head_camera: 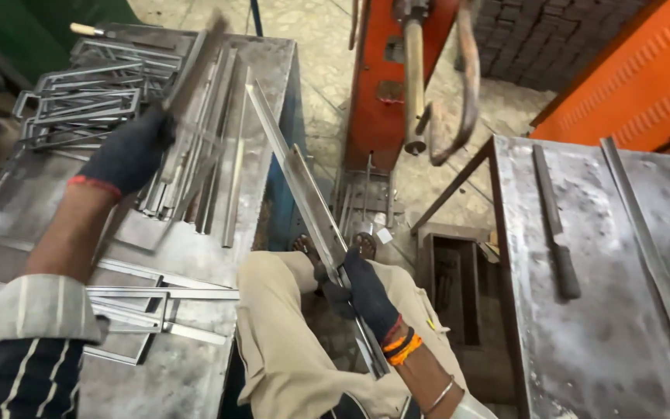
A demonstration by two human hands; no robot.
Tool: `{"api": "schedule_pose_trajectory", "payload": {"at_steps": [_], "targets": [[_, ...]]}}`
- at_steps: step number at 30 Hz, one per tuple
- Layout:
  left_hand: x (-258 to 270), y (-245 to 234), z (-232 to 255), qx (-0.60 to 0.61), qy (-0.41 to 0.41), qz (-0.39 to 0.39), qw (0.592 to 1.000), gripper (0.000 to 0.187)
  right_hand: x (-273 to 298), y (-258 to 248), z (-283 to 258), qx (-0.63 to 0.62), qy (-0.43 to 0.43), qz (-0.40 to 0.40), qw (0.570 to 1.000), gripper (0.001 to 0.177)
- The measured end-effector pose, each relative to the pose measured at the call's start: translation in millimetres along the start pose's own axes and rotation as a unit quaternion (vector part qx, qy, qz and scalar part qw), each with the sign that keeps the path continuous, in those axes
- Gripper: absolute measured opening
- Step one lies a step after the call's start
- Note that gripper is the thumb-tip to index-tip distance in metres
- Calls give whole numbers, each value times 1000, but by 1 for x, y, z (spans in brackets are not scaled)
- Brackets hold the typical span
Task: The person picks up rectangular metal frames from a worktable, positions each frame into a fixture on an orange machine, and operates the machine, which produces sparks as it works on the frame joints. The person then removes the processed frame and stacks it with finished frames on the table before handling the next one.
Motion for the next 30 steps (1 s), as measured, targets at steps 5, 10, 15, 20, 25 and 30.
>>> {"api": "schedule_pose_trajectory", "payload": {"at_steps": [5, 10, 15, 20, 25, 30], "targets": [[-31, -10, 92, 280, -153, -5, 948, 47, 19, -1, -7, 15, -8, 55, 998, 66], [-51, 34, 151, 656, -159, 4, 738, 57, 41, -11, -5, 22, -48, 118, 992, 52], [-63, 108, 176, 616, -248, 91, 742, 45, 64, -16, -9, 93, -90, 170, 977, 40], [-48, 126, 216, 588, -316, 85, 740, 40, 85, 6, -46, 100, -104, 142, 979, 33], [-34, 119, 253, 613, -291, 73, 731, 49, 84, -17, -44, 140, -129, 187, 964, 34], [-19, 96, 276, 641, -302, 76, 702, 45, 97, 3, -67, 90, -112, 188, 972, 32]]}}
Point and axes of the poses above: each hand's wrist, its own x-axis away from the middle knuckle, its own y-axis out of the palm, z = x × y, the point moved 1 cm from there along -x, towards the middle knuckle, and after that the axes turned 11 degrees about -y, right-handed, at the moved point
